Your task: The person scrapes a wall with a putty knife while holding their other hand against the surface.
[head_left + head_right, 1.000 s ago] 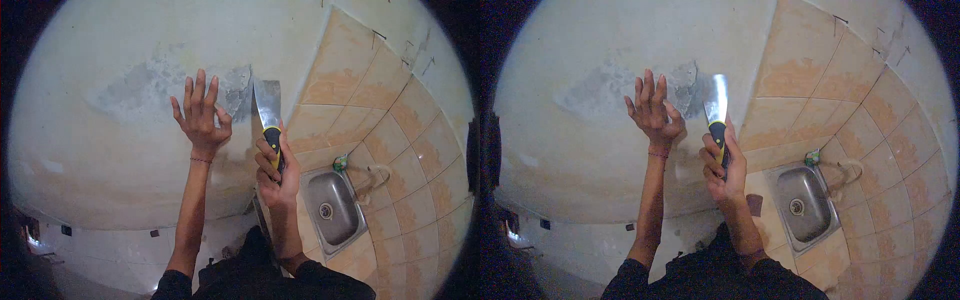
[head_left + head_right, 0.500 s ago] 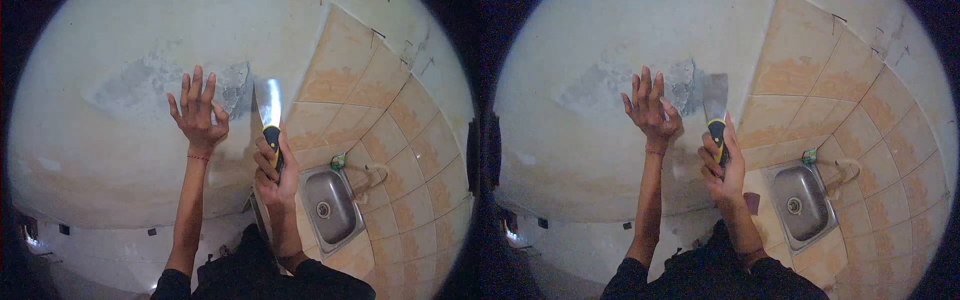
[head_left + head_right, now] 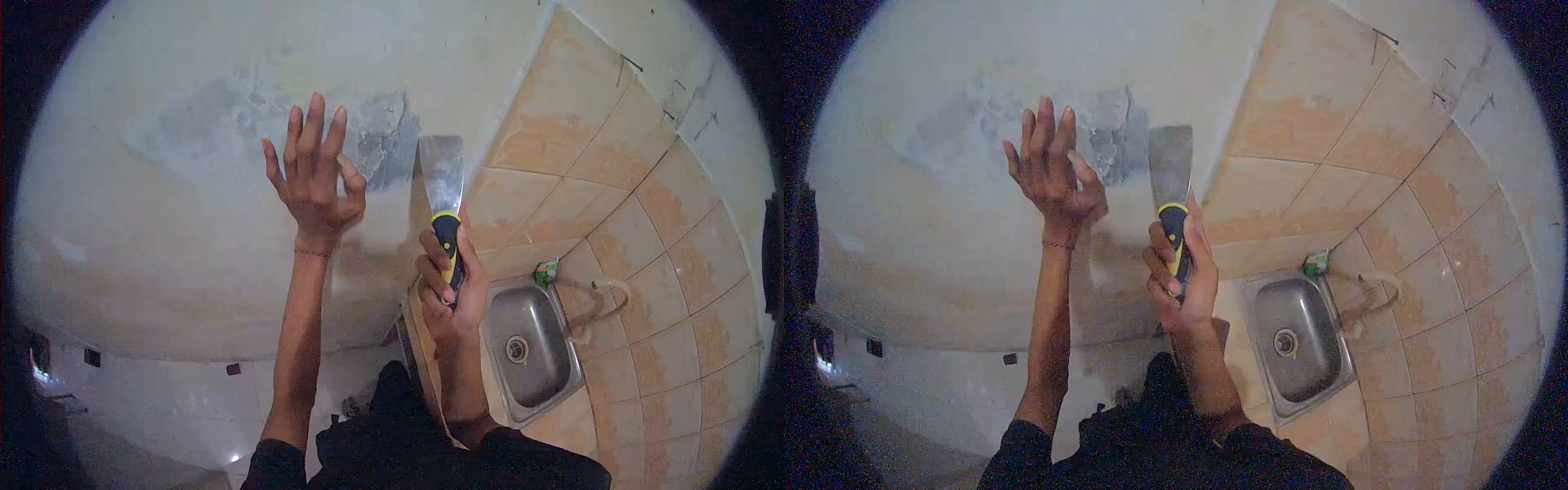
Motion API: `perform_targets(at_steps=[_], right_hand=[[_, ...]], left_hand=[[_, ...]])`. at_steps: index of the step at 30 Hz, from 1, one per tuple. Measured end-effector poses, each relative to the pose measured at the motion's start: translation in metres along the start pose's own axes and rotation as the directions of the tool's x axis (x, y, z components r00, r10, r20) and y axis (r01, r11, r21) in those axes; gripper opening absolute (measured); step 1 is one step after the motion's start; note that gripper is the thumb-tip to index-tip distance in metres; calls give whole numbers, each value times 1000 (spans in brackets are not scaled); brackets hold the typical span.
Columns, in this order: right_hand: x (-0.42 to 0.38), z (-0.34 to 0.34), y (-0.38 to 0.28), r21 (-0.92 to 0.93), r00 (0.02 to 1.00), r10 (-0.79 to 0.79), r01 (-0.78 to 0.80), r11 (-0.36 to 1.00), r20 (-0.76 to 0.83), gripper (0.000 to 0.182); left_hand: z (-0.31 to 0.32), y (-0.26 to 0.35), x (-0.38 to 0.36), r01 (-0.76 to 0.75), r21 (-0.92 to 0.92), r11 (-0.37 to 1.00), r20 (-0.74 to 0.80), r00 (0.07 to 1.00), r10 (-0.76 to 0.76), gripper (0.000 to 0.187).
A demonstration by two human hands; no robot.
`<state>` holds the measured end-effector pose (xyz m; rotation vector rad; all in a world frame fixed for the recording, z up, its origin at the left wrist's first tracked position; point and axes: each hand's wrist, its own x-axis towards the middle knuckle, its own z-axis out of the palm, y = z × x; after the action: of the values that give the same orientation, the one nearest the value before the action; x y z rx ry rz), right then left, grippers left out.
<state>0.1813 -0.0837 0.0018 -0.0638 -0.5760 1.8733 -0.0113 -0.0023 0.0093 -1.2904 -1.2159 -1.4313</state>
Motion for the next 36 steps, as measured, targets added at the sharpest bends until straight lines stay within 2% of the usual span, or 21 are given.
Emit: perform_targets(at_steps=[5, 6, 15, 18, 25, 30, 33, 36], right_hand=[[5, -17, -2, 46, 999, 38, -39, 998, 24, 53], [7, -17, -3, -30, 999, 28, -27, 999, 24, 54], [6, -7, -7, -64, 999, 42, -41, 997, 28, 61], [9, 1, -5, 56, 998, 12, -16, 998, 65, 50], [4, 9, -6, 34, 999, -6, 4, 999, 48, 51], [3, 5, -7, 11, 999, 9, -9, 1000, -33, 52], [4, 12, -10, 15, 1000, 9, -9, 1000, 6, 51], [4, -1, -5, -137, 999, 24, -28, 990, -37, 62]], left_hand=[[2, 1, 1, -21, -9, 1000, -27, 999, 21, 58], [2, 1, 1, -18, -11, 1000, -32, 999, 17, 58], [6, 1, 1, -47, 14, 999, -60, 997, 48, 59], [6, 2, -1, -44, 16, 999, -70, 997, 45, 58], [8, 2, 2, -46, 12, 999, -81, 996, 47, 58], [9, 1, 2, -49, 5, 999, -83, 995, 49, 58], [9, 1, 0, -46, 8, 999, -90, 995, 46, 58], [9, -1, -1, -47, 24, 999, -77, 996, 49, 59]])
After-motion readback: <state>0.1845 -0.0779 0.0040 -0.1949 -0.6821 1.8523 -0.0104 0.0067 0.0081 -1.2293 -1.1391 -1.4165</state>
